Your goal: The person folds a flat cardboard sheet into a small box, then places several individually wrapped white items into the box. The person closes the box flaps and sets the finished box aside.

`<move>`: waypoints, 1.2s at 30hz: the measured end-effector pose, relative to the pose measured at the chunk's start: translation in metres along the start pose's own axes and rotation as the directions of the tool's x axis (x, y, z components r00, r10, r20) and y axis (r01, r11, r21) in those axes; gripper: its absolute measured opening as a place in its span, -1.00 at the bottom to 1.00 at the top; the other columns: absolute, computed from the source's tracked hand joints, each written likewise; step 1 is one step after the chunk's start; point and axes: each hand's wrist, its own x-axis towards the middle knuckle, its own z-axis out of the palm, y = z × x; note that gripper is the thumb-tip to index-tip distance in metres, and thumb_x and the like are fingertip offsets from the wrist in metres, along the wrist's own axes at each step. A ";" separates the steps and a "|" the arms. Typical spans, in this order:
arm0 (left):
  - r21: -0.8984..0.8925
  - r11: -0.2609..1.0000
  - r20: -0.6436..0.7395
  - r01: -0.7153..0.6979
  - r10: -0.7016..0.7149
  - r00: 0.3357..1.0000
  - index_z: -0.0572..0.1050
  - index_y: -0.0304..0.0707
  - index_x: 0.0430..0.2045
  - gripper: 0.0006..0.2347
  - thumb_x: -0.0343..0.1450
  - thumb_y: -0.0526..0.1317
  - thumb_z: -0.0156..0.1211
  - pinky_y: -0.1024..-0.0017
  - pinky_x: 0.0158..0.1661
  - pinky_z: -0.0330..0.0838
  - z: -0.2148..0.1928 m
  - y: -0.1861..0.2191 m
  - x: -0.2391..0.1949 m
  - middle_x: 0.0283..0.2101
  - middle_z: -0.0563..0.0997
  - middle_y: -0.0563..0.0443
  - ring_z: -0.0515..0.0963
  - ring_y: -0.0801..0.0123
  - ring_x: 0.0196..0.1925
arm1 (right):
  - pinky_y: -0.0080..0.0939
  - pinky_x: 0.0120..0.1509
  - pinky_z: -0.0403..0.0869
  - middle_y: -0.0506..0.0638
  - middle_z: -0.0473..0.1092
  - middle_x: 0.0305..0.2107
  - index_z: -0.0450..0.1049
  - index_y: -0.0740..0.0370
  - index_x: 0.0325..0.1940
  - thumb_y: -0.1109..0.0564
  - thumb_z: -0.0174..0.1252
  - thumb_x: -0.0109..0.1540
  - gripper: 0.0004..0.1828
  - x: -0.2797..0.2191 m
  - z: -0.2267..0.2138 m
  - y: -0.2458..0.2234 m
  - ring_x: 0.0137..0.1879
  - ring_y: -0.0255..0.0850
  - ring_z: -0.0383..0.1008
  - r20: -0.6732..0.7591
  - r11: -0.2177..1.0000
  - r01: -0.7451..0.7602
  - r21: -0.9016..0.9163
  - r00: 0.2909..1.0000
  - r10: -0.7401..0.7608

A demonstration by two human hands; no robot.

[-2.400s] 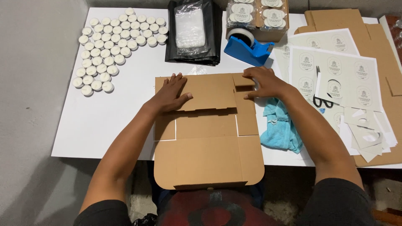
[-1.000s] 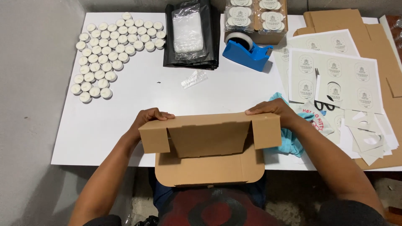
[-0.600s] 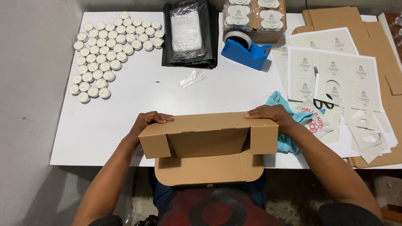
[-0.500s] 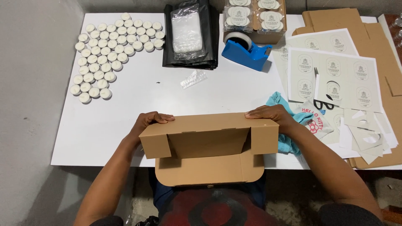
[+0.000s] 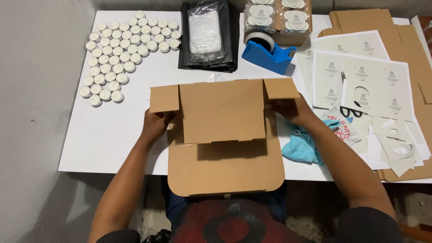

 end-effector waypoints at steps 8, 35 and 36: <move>-0.091 0.993 -0.136 -0.071 0.058 0.989 0.48 -0.25 -0.09 -0.76 0.42 -0.29 0.37 0.27 0.00 0.57 0.021 0.059 -0.022 -0.18 0.68 -0.06 0.67 0.26 -0.10 | -0.10 0.15 0.48 0.00 0.52 -0.11 0.45 0.15 -0.01 -0.04 0.46 0.12 -0.52 -0.094 0.012 -0.054 0.04 -0.01 0.55 -0.146 0.968 0.220 -0.120 0.961 -0.236; 0.178 0.960 -0.183 0.214 -0.181 0.966 0.19 -0.49 0.27 -0.32 0.28 -0.34 0.46 0.16 -0.01 0.53 0.025 0.094 -0.043 -0.04 0.59 -0.31 0.65 0.05 -0.02 | -0.06 -0.36 0.47 -0.04 0.43 -0.70 0.50 0.09 -0.55 0.19 0.29 0.15 -0.82 -0.078 0.008 -0.084 -0.53 -0.03 0.49 0.267 0.928 0.347 -0.137 0.915 -0.302; 0.171 0.959 -0.177 0.226 -0.196 0.964 0.17 -0.53 0.28 -0.30 0.27 -0.35 0.46 0.13 -0.01 0.52 0.026 0.101 -0.046 -0.03 0.59 -0.37 0.65 -0.02 -0.01 | -0.08 -0.37 0.46 -0.04 0.44 -0.70 0.51 0.11 -0.54 0.21 0.32 0.15 -0.82 -0.073 0.007 -0.098 -0.56 -0.06 0.46 0.259 0.942 0.315 -0.117 0.925 -0.278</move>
